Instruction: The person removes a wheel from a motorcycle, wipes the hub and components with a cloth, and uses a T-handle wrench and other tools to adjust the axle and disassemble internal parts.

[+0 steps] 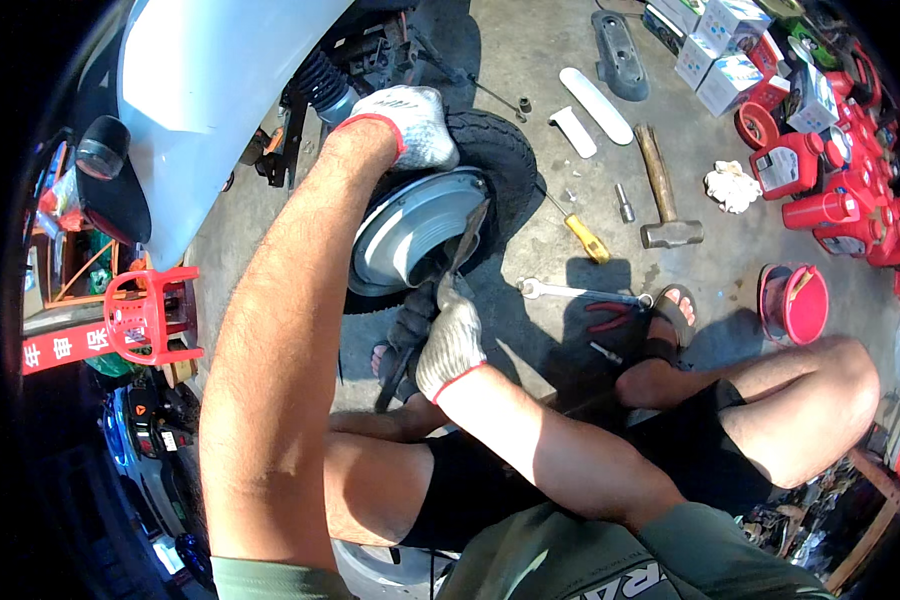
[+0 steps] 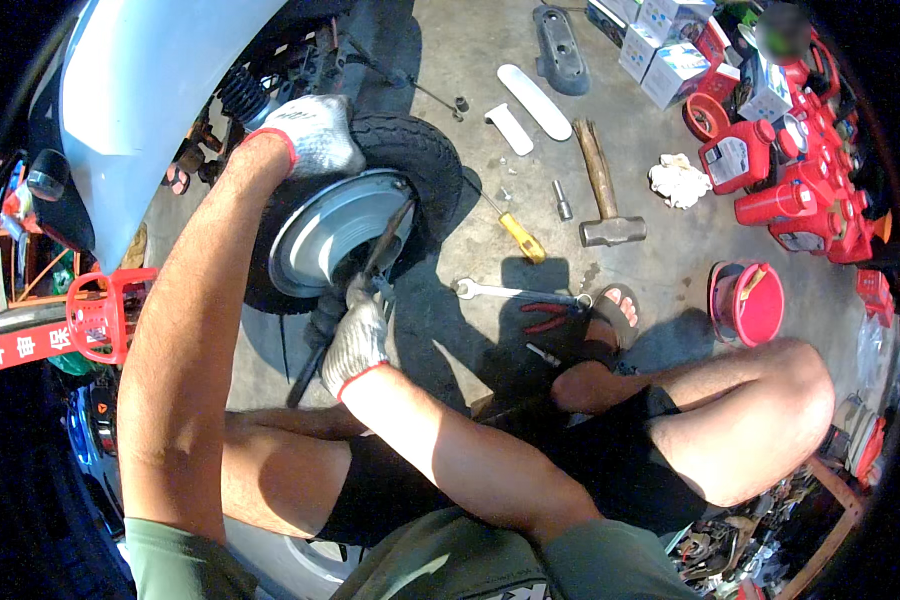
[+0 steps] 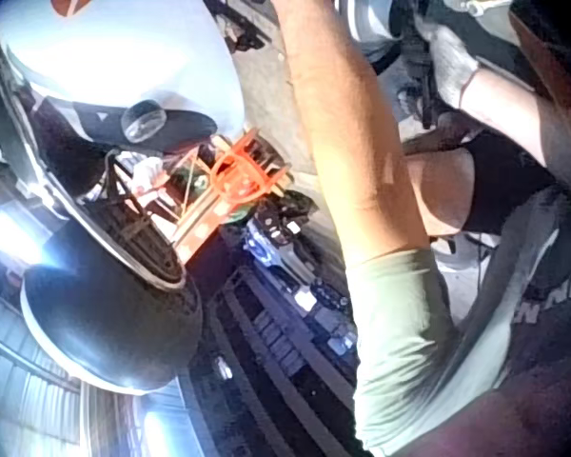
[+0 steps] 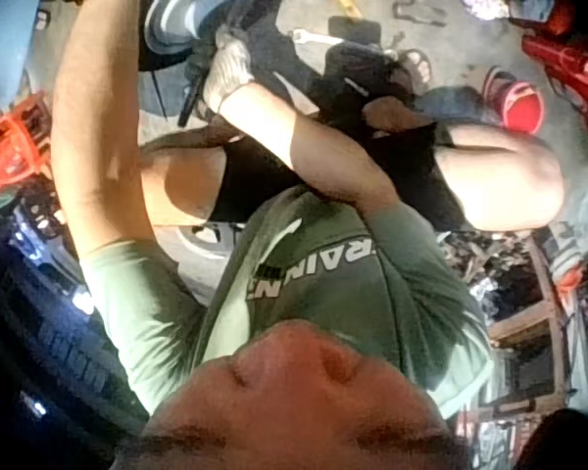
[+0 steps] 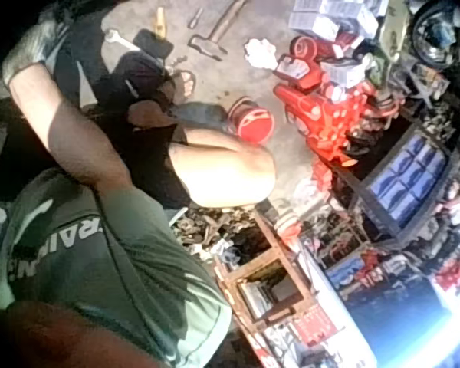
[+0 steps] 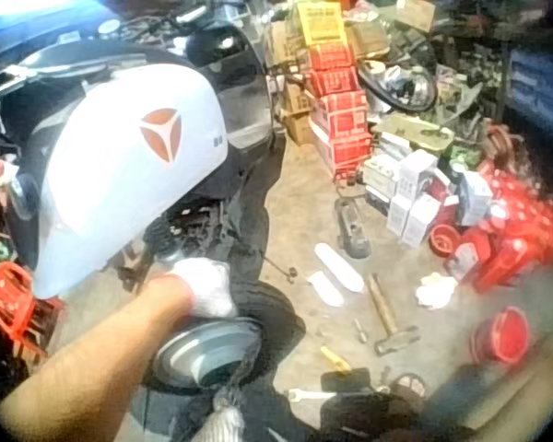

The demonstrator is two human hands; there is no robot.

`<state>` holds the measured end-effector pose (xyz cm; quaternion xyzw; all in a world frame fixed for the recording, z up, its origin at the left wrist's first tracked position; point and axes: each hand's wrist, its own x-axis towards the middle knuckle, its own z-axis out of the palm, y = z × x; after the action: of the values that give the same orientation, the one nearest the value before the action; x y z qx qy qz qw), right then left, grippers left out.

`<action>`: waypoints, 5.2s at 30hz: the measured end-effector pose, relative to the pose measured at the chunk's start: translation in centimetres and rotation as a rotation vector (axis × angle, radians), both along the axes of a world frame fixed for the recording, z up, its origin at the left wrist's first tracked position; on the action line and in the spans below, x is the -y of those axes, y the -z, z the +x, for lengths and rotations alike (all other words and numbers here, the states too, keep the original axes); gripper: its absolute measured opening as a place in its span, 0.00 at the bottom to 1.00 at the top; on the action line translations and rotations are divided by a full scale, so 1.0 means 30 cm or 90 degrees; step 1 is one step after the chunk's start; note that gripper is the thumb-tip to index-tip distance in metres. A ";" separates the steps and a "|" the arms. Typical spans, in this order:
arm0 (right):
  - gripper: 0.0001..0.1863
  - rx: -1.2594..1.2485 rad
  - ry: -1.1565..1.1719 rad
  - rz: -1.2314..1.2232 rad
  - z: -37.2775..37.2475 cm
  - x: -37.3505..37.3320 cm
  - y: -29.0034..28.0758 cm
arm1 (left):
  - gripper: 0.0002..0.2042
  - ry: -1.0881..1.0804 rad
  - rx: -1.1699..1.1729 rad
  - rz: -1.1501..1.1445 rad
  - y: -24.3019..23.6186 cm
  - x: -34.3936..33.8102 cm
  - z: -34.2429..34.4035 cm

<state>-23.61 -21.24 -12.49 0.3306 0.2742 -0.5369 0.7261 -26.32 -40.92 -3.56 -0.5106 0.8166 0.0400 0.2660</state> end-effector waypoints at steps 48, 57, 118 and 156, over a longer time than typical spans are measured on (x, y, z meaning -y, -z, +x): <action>0.12 0.141 0.006 -0.060 -0.008 0.100 -0.014 | 0.26 0.005 0.037 -0.011 0.045 0.004 -0.096; 0.14 0.172 0.128 0.005 0.036 0.163 -0.053 | 0.25 0.032 0.018 -0.017 0.042 -0.013 -0.126; 0.16 -0.767 -0.896 -0.294 -0.812 -0.042 0.296 | 0.25 0.114 -0.099 -0.062 0.039 0.043 0.130; 0.14 -1.900 -0.877 -0.847 -0.986 0.278 -0.114 | 0.30 0.109 -0.039 0.014 -0.044 -0.069 0.178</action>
<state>-53.19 -29.59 -9.08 0.8804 -0.4719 -0.0105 0.0459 -20.99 -38.83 -2.24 -0.4343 0.8647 0.0416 0.2488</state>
